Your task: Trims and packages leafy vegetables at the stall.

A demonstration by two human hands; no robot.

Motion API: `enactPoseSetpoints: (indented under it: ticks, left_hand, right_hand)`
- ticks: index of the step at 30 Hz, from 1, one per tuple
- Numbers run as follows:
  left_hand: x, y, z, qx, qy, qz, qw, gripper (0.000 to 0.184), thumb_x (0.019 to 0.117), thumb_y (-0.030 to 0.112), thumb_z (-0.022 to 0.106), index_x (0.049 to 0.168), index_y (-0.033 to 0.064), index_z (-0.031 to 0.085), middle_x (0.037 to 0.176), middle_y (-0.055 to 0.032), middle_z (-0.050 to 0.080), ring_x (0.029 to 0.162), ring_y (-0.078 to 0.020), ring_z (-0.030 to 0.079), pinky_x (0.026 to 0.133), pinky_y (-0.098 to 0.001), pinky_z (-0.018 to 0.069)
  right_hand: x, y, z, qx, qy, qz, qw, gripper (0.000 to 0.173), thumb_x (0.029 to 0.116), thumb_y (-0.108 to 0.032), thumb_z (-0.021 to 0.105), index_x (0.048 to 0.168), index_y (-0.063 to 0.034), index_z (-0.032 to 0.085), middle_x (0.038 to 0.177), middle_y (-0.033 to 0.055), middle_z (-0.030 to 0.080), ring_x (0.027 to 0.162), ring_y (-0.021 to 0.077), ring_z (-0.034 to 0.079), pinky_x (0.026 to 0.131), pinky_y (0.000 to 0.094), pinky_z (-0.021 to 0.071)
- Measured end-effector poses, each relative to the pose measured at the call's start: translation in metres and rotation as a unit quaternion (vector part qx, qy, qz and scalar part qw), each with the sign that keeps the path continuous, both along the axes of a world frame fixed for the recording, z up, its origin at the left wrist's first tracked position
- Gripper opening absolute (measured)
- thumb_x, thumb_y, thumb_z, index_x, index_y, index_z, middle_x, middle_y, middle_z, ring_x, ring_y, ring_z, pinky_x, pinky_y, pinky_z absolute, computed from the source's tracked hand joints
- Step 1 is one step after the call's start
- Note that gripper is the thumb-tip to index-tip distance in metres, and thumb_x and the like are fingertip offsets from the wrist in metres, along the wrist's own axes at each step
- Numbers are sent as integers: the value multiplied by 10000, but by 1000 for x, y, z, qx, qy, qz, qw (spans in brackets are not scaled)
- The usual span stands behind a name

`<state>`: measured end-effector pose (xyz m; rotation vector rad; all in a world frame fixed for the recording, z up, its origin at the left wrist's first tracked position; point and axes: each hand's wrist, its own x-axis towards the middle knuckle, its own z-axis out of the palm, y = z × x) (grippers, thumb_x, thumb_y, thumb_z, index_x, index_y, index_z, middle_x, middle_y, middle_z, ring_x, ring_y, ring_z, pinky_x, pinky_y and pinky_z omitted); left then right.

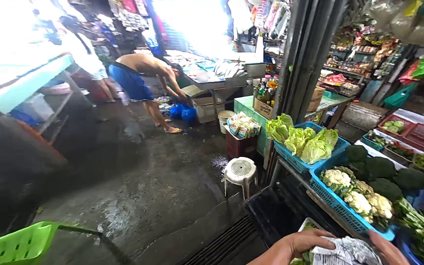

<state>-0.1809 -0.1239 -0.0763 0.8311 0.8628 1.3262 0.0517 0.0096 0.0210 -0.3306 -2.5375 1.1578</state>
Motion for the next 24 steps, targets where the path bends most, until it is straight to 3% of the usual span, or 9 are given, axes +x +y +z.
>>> enactPoseSetpoints:
  ticks: [3, 4, 7, 11, 15, 18, 19, 21, 24]
  left_hand:
    - [5, 4, 2, -1, 68, 47, 997, 358, 1020, 311, 516, 1181, 23, 653, 1029, -22, 713, 931, -68, 667, 895, -332, 561]
    - [6, 2, 2, -6, 73, 57, 996, 411, 1019, 329, 517, 1228, -4, 635, 1077, -53, 701, 973, -87, 655, 924, -350, 546]
    - [6, -5, -12, 4, 6, -5, 1000, 772, 847, 507, 733, 1445, 76, 503, 1193, -33, 713, 1041, -103, 688, 925, -340, 578]
    - [10, -5, -22, -9, -32, -44, 998, 1080, 560, 553, 942, 1430, 97, 493, 1197, -17, 716, 1041, -123, 702, 911, -340, 594]
    - [13, 4, -28, -17, -25, -87, 996, 1029, 578, 441, 966, 1434, 116, 497, 1216, -22, 706, 1065, -139, 697, 927, -342, 593]
    - [18, 5, -21, -21, -21, -70, 997, 896, 607, 221, 947, 1384, 145, 508, 1195, -9, 712, 1048, -140, 706, 911, -343, 605]
    - [20, 4, -19, -27, -22, -58, 998, 894, 617, 163, 930, 1401, 142, 500, 1200, -15, 708, 1049, -146, 705, 911, -346, 606]
    - [22, 4, -16, -53, -11, -34, 998, 880, 620, 99, 894, 1408, 114, 502, 1196, -35, 712, 1045, -155, 710, 904, -351, 614]
    - [20, 11, -20, -36, 95, -55, 993, 829, 672, 105, 878, 1423, 101, 525, 1321, -44, 639, 1161, -143, 641, 985, -344, 563]
  right_hand:
    - [-14, -5, -22, 93, -56, -34, 993, 770, 759, -423, 896, 1400, -93, 625, 1476, 196, 538, 1359, 322, 530, 1104, 517, 477]
    - [-15, -2, -30, 95, -55, -49, 993, 693, 756, -462, 884, 1337, -141, 684, 1437, 137, 584, 1316, 272, 568, 1072, 489, 509]
    - [-8, 3, -45, 39, -43, -68, 996, 546, 848, -528, 773, 1273, -189, 724, 1413, 50, 612, 1280, 171, 591, 1053, 409, 532]
    - [0, 6, -46, -121, 16, -106, 987, 249, 966, -182, 669, 1157, -31, 725, 1330, 97, 666, 1250, 154, 619, 1074, 340, 516]
    - [1, 2, -53, -166, 59, -229, 957, 384, 1005, -177, 591, 1327, 31, 571, 1152, 92, 700, 1029, 115, 680, 915, 281, 571]
    - [-3, 1, -62, -208, 175, -334, 903, 369, 1035, -89, 462, 1365, 72, 499, 993, 86, 652, 867, 118, 667, 815, 283, 587]
    - [1, 3, -64, -222, 186, -332, 898, 376, 1042, -92, 456, 1377, 77, 487, 1000, 100, 648, 871, 140, 682, 823, 310, 605]
    - [16, 8, -65, -222, 115, -259, 933, 539, 996, -243, 553, 1420, 80, 474, 1211, 160, 647, 1079, 192, 665, 955, 359, 570]
    - [19, 4, -59, -175, -88, -193, 961, 820, 789, -488, 798, 1432, -45, 546, 1386, 121, 589, 1242, 187, 591, 1059, 401, 513]
